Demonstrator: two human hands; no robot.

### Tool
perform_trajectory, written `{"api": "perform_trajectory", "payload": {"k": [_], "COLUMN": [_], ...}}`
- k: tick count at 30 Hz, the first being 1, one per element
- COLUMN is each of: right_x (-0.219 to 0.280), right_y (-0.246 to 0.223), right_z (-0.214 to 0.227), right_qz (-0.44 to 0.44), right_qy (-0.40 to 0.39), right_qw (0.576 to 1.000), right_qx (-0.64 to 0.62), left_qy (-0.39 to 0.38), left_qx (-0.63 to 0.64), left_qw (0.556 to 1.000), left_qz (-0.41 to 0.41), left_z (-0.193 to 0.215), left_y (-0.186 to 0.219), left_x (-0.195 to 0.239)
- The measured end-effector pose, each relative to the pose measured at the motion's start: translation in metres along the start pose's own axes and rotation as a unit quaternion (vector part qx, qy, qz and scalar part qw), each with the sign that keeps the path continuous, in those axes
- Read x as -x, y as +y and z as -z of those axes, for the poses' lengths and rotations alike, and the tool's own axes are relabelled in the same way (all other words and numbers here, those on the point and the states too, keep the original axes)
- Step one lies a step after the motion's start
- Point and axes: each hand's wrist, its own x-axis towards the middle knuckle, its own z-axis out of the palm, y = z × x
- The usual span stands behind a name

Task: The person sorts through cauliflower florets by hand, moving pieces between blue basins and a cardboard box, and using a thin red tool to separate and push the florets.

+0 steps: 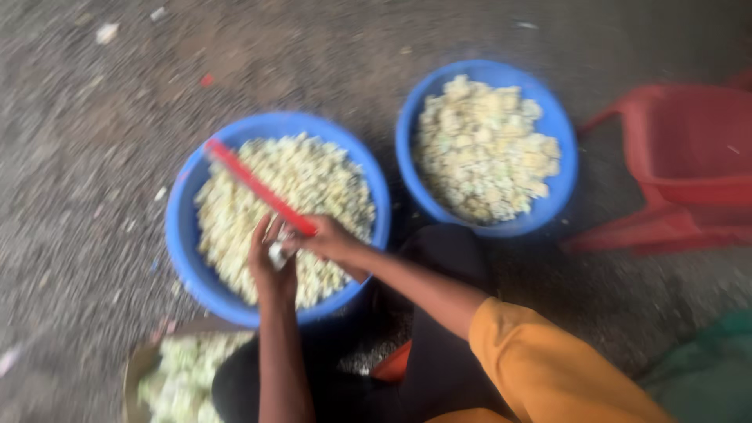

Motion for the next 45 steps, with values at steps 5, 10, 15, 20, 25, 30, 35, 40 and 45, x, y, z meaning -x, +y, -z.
{"api": "perform_trajectory", "payload": {"k": [5,10,15,20,25,30,35,40,45], "right_x": [0.002,0.004,0.003,0.0,-0.002,0.0,-0.001,0.052,0.113], "right_y": [-0.009,-0.012,0.001,0.001,-0.016,0.01,0.064,0.054,0.019], "right_z": [-0.002,-0.006,-0.01,-0.02,-0.022,-0.022,-0.017,0.019,0.02], "right_qz": [-0.019,0.018,0.059,0.071,-0.062,-0.055,-0.044,0.034,0.108], "right_qy": [0.01,0.04,0.059,0.066,0.061,0.069,0.066,0.062,0.003], "right_qw": [0.999,0.998,0.992,0.981,0.986,0.995,0.991,0.996,0.994], "right_qx": [0.049,0.045,0.098,0.169,0.145,0.038,-0.107,-0.049,0.008], "left_qy": [0.061,0.109,0.105,0.104,0.096,0.1,0.02,0.058,0.026], "left_qx": [-0.036,-0.085,-0.051,-0.118,-0.138,-0.101,-0.067,-0.151,-0.217], "left_qw": [0.996,0.986,0.99,0.988,0.983,0.987,0.996,0.982,0.954], "left_qz": [0.05,0.09,0.078,-0.008,-0.073,-0.073,-0.055,-0.102,-0.205], "left_z": [-0.015,-0.022,-0.024,-0.029,-0.033,-0.019,0.025,-0.01,-0.061], "left_y": [0.01,0.017,0.016,0.022,0.029,0.024,0.006,-0.01,-0.015], "left_x": [-0.003,-0.003,-0.004,-0.001,-0.002,0.007,0.006,0.013,0.049]}}
